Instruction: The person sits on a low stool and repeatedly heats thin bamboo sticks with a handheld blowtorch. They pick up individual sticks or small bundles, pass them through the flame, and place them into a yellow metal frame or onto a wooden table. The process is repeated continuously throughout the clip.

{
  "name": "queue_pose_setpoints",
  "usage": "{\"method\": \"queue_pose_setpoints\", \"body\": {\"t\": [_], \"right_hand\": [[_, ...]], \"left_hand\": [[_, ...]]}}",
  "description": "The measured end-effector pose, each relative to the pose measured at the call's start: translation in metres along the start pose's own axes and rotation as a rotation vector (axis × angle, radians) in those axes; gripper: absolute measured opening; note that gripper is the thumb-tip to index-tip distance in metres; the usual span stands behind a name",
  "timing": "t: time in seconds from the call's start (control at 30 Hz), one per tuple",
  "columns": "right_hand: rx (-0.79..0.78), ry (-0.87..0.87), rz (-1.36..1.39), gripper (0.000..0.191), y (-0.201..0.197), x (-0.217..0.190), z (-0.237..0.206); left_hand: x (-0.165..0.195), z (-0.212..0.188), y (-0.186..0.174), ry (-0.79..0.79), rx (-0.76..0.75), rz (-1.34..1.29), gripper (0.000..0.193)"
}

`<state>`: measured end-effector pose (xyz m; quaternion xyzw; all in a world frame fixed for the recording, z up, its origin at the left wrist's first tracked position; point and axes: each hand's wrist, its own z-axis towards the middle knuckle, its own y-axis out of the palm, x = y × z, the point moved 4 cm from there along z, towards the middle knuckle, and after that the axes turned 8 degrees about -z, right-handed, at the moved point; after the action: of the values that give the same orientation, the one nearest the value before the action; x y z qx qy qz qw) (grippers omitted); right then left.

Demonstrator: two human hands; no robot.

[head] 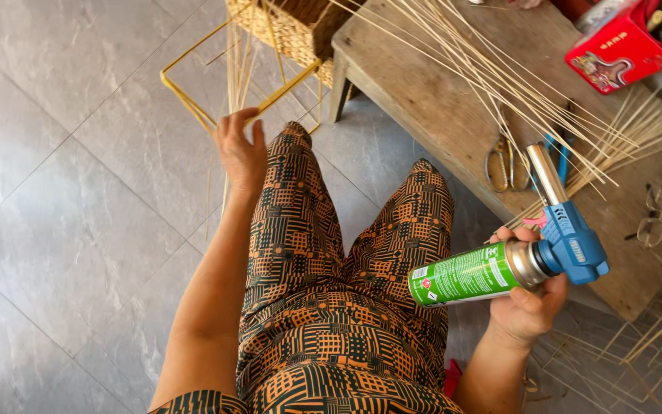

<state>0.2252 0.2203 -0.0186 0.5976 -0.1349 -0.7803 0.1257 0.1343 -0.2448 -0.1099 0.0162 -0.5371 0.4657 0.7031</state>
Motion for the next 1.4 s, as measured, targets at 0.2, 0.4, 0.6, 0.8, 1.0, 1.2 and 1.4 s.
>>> {"method": "queue_pose_setpoints", "body": {"t": [0.2, 0.4, 0.6, 0.8, 1.0, 1.2, 1.4], "right_hand": [[-0.064, 0.026, -0.003, 0.068, 0.021, 0.004, 0.004], [-0.078, 0.025, -0.022, 0.068, 0.041, 0.006, -0.007], [-0.079, 0.012, -0.046, 0.067, 0.043, -0.003, -0.017], [-0.074, 0.012, -0.057, 0.069, 0.038, -0.005, -0.028], [-0.082, 0.016, -0.080, 0.072, 0.035, -0.011, -0.021], [-0.097, 0.023, -0.058, 0.070, 0.037, -0.007, -0.021], [-0.104, 0.045, -0.027, 0.080, 0.037, -0.005, -0.024]], "left_hand": [[-0.058, 0.002, -0.034, -0.132, 0.040, 0.154, 0.011], [-0.063, 0.018, -0.029, -0.122, -0.045, 0.224, 0.019], [-0.061, 0.024, -0.020, -0.175, -0.055, 0.278, 0.025], [-0.064, 0.017, -0.014, -0.313, -0.078, 0.289, 0.017], [-0.055, 0.025, -0.017, -0.376, -0.028, 0.207, 0.014], [-0.055, 0.032, -0.026, -0.393, 0.004, 0.116, 0.014], [-0.062, 0.027, -0.019, -0.300, 0.039, -0.023, 0.015]]}}
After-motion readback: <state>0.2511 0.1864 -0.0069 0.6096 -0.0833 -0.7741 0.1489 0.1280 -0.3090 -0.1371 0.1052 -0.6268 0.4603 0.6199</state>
